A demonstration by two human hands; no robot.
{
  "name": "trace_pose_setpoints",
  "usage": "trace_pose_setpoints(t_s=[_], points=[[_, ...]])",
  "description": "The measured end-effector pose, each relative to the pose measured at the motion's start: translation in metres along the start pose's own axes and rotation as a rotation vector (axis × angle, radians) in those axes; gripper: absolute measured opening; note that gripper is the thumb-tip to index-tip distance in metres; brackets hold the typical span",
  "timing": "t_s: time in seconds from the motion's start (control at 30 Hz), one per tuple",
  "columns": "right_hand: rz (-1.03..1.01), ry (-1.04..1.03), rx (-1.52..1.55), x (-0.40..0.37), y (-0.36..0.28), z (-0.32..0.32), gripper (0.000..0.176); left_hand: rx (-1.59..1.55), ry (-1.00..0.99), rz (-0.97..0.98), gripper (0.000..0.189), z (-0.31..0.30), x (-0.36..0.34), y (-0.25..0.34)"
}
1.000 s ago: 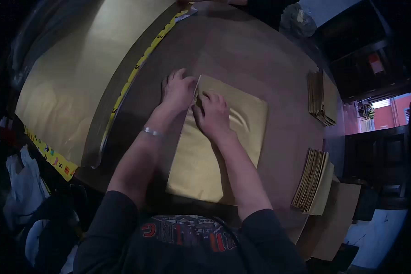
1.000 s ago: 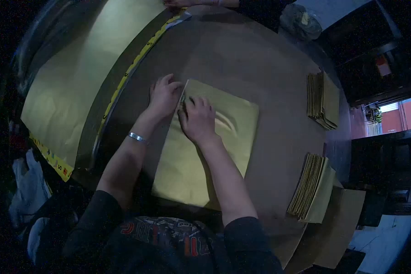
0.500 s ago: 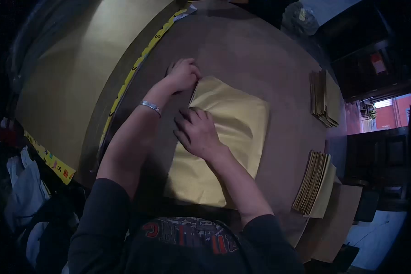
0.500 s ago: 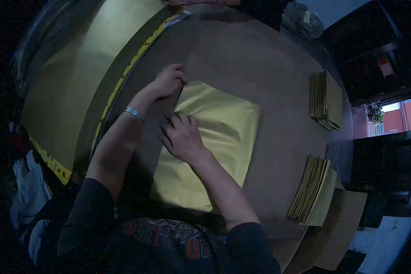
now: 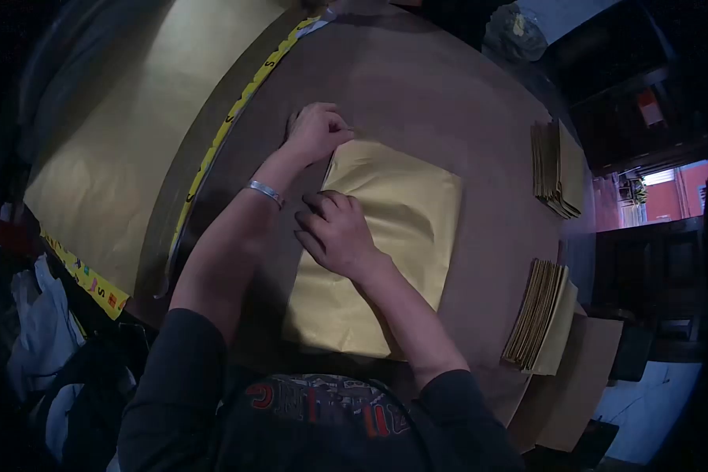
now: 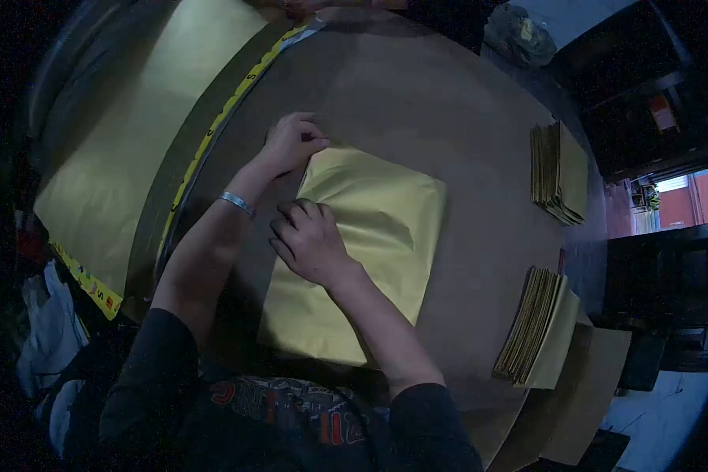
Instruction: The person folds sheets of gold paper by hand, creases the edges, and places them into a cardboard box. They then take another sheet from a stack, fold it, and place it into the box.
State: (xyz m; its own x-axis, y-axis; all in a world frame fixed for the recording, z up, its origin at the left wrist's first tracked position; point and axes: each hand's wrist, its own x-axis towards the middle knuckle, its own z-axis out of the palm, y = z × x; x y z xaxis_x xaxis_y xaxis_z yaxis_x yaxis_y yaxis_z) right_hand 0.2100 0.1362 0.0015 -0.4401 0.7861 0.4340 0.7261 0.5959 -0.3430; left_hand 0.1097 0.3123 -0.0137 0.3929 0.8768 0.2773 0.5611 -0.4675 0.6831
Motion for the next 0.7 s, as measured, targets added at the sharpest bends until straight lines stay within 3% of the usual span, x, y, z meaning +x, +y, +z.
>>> trace_pose_setpoints(t_s=[0.13,0.23,0.3,0.33,0.5,0.63,0.7], points=[[-0.044,0.042,0.061,-0.005,0.002,-0.003,0.031,-0.198,0.042,-0.021,0.017,0.006,-0.004,0.004],[-0.001,0.095,0.025,-0.013,0.011,-0.011,0.039,-0.128,0.106,0.032,0.016,0.019,-0.008,0.009],[0.118,0.027,-0.031,-0.018,0.018,-0.017,0.049,-0.015,0.174,0.039,0.013,0.027,-0.008,0.012],[0.201,-0.103,-0.141,-0.025,0.023,-0.018,0.058,-0.025,0.162,0.054,0.013,0.031,-0.007,0.011],[0.357,-0.146,-0.214,-0.034,0.038,-0.025,0.059,0.125,0.047,-0.039,0.011,0.028,-0.004,0.02],[0.695,-0.276,-0.328,-0.04,0.056,-0.057,0.06,0.145,0.057,-0.05,0.011,0.027,-0.003,0.021],[0.788,-0.225,-0.352,-0.057,0.074,-0.065,0.06,0.211,0.12,0.003,0.013,0.03,-0.004,0.021]])
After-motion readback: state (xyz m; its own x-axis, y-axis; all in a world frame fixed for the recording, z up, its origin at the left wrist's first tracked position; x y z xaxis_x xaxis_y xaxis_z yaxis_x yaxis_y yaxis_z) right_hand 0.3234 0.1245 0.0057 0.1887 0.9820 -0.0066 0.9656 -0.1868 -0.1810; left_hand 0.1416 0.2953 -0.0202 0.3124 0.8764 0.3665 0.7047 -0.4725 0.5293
